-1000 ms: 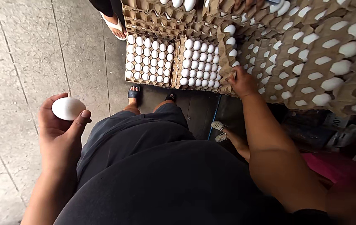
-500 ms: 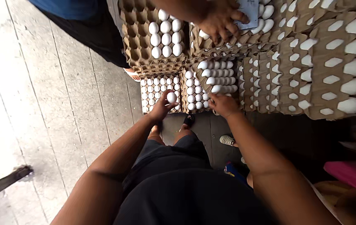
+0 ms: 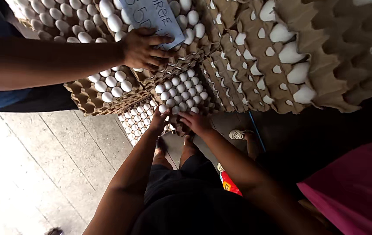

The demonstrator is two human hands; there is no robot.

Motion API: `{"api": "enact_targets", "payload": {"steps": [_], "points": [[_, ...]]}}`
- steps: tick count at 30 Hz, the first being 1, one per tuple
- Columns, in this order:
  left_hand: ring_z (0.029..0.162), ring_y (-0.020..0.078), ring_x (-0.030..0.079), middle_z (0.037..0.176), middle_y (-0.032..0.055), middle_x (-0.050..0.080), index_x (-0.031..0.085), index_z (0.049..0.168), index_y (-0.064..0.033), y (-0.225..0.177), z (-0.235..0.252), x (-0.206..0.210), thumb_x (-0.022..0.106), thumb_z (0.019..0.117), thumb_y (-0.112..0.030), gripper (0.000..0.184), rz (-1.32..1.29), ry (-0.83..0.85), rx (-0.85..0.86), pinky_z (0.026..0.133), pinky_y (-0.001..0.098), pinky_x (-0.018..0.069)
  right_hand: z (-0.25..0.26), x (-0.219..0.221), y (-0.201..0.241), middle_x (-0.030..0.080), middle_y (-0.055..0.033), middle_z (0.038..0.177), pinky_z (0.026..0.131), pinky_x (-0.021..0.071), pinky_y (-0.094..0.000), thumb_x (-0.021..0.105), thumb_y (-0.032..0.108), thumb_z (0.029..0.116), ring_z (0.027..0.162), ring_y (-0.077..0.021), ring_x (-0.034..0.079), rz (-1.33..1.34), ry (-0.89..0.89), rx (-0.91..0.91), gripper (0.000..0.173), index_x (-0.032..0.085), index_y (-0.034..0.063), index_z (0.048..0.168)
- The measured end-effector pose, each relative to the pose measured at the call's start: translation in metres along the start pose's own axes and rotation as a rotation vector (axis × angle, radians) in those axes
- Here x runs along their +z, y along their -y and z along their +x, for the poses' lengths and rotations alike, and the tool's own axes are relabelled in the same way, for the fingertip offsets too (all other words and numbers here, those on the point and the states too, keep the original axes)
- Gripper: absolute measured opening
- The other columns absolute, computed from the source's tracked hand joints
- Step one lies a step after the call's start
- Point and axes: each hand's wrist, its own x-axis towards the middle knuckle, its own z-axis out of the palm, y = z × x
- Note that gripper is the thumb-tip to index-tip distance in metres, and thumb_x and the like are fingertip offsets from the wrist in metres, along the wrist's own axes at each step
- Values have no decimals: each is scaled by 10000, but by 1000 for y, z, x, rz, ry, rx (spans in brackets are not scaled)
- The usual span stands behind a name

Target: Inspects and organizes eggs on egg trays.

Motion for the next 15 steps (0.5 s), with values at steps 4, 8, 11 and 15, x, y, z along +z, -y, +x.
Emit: {"api": "enact_targets", "payload": {"steps": [4, 8, 11, 15], "points": [[1282, 342, 550, 1496, 152, 473, 239, 1583, -225, -4, 3, -3, 582, 1050, -304, 639, 80, -16, -35, 941, 601, 525, -6, -3, -70, 619, -228, 1389, 1042, 506, -605, 386, 272, 1128, 1256, -413, 623, 169, -149, 483, 434, 549, 74, 1478], [1247, 347, 576, 1482, 173, 482, 224, 1589, -229, -15, 2, 5, 576, 1056, -273, 640, 65, -77, -90, 926, 582, 536, 20, -4, -95, 545, -208, 1497, 1084, 487, -572, 370, 252, 1133, 1330, -393, 581, 65, -79, 548, 455, 483, 44, 1521], [1181, 333, 612, 1429, 188, 512, 203, 1593, -235, -25, 2, 7, 550, 1069, -258, 629, 46, -89, -126, 885, 538, 557, 55, -9, -102, 506, -231, 1526, 1107, 458, -580, 320, 331, 1141, 1370, -400, 543, 76, -24, 607, 530, 398, 19, 1562], [1185, 339, 616, 1417, 197, 519, 201, 1586, -200, -27, 6, 1, 537, 1074, -238, 614, 56, -79, -141, 888, 548, 562, 90, -20, -101, 594, -289, 1395, 1092, 454, -595, 256, 447, 1136, 1320, -430, 578, 164, 24, 689, 639, 499, -56, 1446]]}}
